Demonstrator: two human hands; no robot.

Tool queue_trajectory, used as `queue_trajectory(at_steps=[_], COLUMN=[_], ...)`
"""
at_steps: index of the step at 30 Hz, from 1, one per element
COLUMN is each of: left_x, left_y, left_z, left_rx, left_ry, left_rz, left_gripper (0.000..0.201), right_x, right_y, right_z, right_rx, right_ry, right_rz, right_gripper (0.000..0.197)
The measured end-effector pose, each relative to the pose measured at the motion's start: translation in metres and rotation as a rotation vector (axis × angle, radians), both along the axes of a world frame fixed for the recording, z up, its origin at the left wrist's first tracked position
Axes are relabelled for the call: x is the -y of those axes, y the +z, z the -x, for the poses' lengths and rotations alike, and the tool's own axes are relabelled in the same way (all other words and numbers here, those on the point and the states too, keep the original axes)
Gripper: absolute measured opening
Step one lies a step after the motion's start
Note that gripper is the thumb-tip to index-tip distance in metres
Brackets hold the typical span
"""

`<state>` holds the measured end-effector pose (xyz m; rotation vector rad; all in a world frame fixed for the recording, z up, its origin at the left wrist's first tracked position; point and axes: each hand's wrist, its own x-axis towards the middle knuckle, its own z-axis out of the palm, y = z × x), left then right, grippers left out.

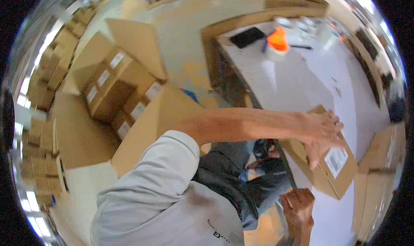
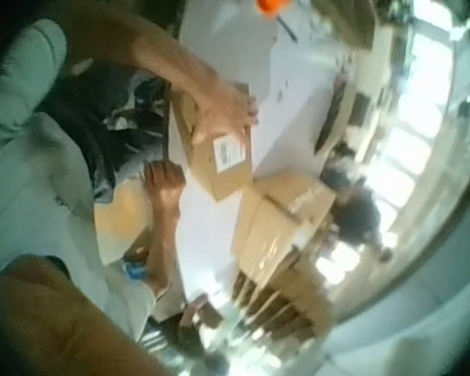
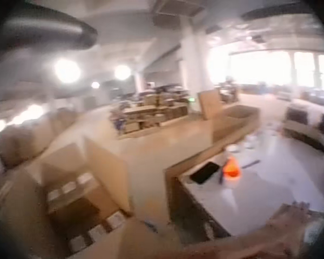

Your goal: The person packs items into small cardboard boxes by placing foam padding inside and folding the flaps closed, then places the packed boxes into a larger cardboard shipping box.

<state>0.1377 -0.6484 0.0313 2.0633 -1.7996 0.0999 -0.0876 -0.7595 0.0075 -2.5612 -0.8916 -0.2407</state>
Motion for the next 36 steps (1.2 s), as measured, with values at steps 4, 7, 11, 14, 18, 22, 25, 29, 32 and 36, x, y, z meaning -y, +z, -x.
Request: queue_trajectory(at_steps=[4,7,11,14,18,22,25,29,32,36], left_x=[-0.061,-0.116,-0.216,-0.314,-0.396,-0.444,-0.476,-0.518,-0.546,-0.568], left_y=[0.004,0.025,0.077,0.116,0.146,0.161,0.147,0.103,0.060,0.033], left_z=[0.025,0.027,0.031,0.041,0.079,0.132,0.147,0.164,0.164,0.151], left_rx=[0.090,0.058,0.346,0.404,0.069,-0.113,-0.102,-0.362,-0.532,-0.591], left_ry=[0.093,0.237,0.523,0.734,1.013,1.215,1.304,1.547,1.556,1.784], left_rz=[0.280,0.495,0.713,0.780,1.102,1.406,1.392,1.421,1.392,1.285], left_gripper=[0.098,0.098,0.099,0.105,0.103,0.099,0.100,0.084,0.089,0.099], right_x=[0.032,0.049,0.059,0.067,0.099,0.071,0.076,0.077,0.078,0.080], right_y=[-0.031,-0.033,-0.031,-0.037,-0.102,-0.095,-0.094,-0.098,-0.100,-0.100], right_z=[0.006,-0.018,-0.059,-0.099,-0.141,-0.141,-0.140,-0.139,-0.138,-0.137], right_rx=[-0.060,-0.112,-0.080,-0.050,-0.110,-0.043,-0.079,-0.047,-0.021,-0.041], right_ry=[-0.148,-0.191,-0.290,-0.339,-0.407,-0.416,-0.447,-0.435,-0.377,-0.393], right_rz=[-0.017,-0.085,-0.217,-0.321,-0.431,-0.385,-0.379,-0.417,-0.463,-0.486], right_gripper=[0.022,0.020,0.017,0.019,0.024,0.026,0.027,0.026,0.027,0.026])
